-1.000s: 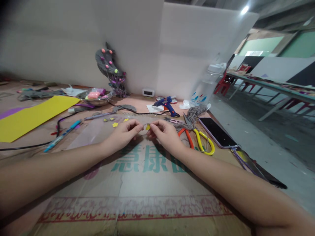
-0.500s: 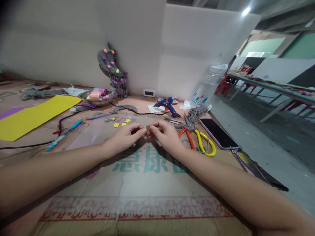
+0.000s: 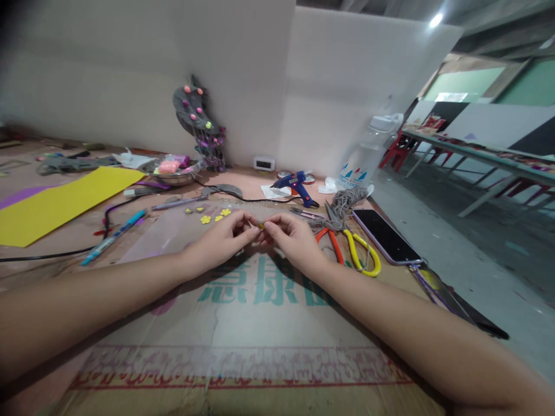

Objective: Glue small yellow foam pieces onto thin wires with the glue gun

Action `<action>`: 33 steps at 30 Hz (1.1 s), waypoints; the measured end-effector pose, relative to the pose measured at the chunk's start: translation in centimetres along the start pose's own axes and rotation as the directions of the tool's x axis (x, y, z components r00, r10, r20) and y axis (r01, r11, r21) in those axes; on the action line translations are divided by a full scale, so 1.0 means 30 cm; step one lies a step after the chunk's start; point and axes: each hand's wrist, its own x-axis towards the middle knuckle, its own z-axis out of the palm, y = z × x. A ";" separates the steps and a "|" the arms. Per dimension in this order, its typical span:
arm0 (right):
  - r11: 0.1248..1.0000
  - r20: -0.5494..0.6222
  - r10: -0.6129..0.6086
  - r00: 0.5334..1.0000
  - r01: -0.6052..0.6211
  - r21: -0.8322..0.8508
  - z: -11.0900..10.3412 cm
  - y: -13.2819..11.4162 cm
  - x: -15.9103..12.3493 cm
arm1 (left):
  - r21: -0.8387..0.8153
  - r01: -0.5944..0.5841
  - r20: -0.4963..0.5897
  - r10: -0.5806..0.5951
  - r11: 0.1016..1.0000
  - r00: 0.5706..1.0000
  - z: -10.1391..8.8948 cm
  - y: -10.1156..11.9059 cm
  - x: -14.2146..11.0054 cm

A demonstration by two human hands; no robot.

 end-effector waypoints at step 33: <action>0.954 -0.015 -0.100 0.995 0.091 -0.285 -0.006 -0.008 -0.007 | 0.183 -0.051 0.058 0.041 0.982 0.997 0.001 0.023 -0.009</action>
